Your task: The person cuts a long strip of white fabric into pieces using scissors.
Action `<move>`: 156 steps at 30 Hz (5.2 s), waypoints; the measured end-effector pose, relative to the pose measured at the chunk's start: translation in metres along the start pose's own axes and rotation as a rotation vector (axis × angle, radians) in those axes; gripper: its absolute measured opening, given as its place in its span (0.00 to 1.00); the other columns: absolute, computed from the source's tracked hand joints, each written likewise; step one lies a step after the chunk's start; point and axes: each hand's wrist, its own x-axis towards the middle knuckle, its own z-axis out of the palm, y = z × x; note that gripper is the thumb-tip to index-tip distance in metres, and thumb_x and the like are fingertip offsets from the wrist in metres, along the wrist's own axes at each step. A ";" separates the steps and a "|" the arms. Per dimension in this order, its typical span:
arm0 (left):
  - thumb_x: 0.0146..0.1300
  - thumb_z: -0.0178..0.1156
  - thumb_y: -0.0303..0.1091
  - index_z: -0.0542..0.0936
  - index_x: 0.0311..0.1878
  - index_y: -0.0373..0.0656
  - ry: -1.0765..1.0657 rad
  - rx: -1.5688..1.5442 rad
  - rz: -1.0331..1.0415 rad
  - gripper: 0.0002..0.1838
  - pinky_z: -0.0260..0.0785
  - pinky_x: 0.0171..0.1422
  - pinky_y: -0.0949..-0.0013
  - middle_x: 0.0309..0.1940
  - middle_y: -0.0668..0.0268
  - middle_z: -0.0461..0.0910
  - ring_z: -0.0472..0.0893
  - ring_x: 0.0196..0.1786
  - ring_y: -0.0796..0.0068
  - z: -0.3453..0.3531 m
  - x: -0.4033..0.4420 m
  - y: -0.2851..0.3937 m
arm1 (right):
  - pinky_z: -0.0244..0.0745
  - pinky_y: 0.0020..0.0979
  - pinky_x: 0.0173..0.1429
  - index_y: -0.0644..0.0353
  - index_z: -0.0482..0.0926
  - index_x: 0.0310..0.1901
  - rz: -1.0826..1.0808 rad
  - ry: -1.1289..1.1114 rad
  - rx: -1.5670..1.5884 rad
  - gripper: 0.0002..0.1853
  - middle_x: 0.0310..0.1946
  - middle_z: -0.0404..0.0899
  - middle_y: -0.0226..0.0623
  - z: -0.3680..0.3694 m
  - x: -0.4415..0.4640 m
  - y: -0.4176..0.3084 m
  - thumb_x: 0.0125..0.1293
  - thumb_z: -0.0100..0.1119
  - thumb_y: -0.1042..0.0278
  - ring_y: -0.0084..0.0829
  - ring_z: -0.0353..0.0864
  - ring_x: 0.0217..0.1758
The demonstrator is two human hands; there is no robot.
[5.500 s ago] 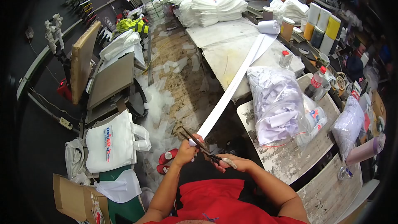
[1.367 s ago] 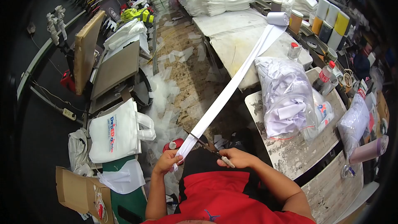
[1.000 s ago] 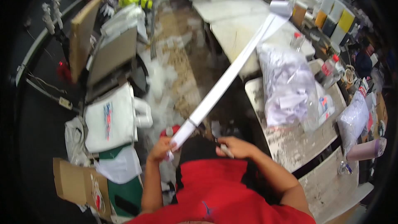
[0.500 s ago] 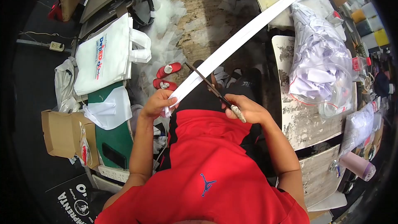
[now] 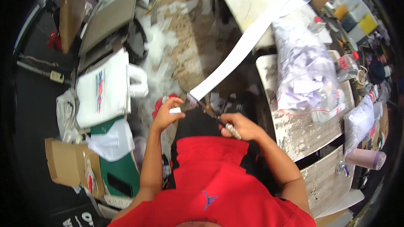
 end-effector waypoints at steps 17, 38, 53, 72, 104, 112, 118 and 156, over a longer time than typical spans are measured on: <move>0.71 0.52 0.26 0.79 0.47 0.39 -0.384 -0.309 0.202 0.07 0.70 0.41 0.75 0.34 0.69 0.78 0.77 0.37 0.79 0.069 0.064 0.036 | 0.70 0.26 0.47 0.63 0.77 0.47 -0.045 -0.032 0.084 0.20 0.38 0.76 0.28 -0.003 -0.001 0.013 0.66 0.63 0.53 0.20 0.71 0.41; 0.63 0.49 0.18 0.75 0.42 0.39 -0.443 -0.314 0.071 0.08 0.61 0.35 0.76 0.28 0.71 0.71 0.69 0.30 0.82 0.070 0.054 0.046 | 0.63 0.26 0.35 0.58 0.75 0.35 -0.208 0.095 0.114 0.21 0.26 0.69 0.23 0.013 0.004 0.017 0.66 0.67 0.47 0.18 0.65 0.30; 0.65 0.50 0.20 0.77 0.41 0.41 -0.375 -0.283 0.128 0.07 0.60 0.33 0.77 0.25 0.74 0.71 0.68 0.27 0.84 0.061 0.059 0.041 | 0.57 0.25 0.28 0.57 0.73 0.30 0.092 0.110 0.300 0.19 0.21 0.65 0.18 0.026 0.004 0.005 0.69 0.66 0.52 0.14 0.60 0.24; 0.76 0.56 0.38 0.79 0.38 0.38 0.161 -0.431 0.311 0.13 0.62 0.32 0.76 0.31 0.67 0.77 0.73 0.29 0.81 0.002 -0.019 0.026 | 0.70 0.24 0.40 0.64 0.76 0.45 0.001 -0.096 0.075 0.13 0.35 0.75 0.26 -0.015 -0.011 0.005 0.67 0.57 0.62 0.17 0.70 0.35; 0.61 0.68 0.25 0.74 0.65 0.39 0.121 -0.353 0.113 0.28 0.72 0.47 0.77 0.37 0.71 0.82 0.79 0.41 0.83 -0.015 -0.019 0.015 | 0.68 0.24 0.38 0.63 0.75 0.42 -0.019 -0.120 0.091 0.22 0.29 0.74 0.27 0.008 0.000 -0.006 0.60 0.61 0.49 0.19 0.70 0.31; 0.43 0.77 0.22 0.80 0.60 0.36 -0.455 -0.425 0.117 0.35 0.72 0.57 0.74 0.53 0.64 0.83 0.80 0.52 0.77 0.035 0.048 0.070 | 0.68 0.22 0.38 0.64 0.75 0.45 -0.071 -0.115 0.122 0.39 0.28 0.73 0.26 -0.003 -0.003 0.003 0.58 0.62 0.26 0.18 0.71 0.31; 0.61 0.60 0.20 0.84 0.47 0.34 -0.429 -0.213 0.090 0.11 0.78 0.51 0.70 0.44 0.62 0.86 0.85 0.45 0.72 0.050 0.055 0.049 | 0.71 0.23 0.45 0.63 0.73 0.52 -0.111 -0.197 0.278 0.39 0.36 0.74 0.29 -0.003 -0.003 0.014 0.62 0.61 0.28 0.20 0.73 0.38; 0.54 0.52 0.22 0.75 0.25 0.36 0.027 -0.396 0.315 0.05 0.71 0.45 0.66 0.27 0.57 0.78 0.79 0.36 0.64 0.001 -0.020 0.041 | 0.69 0.30 0.38 0.63 0.74 0.47 -0.043 0.011 -0.134 0.25 0.31 0.73 0.34 -0.007 -0.010 0.013 0.73 0.55 0.43 0.24 0.74 0.33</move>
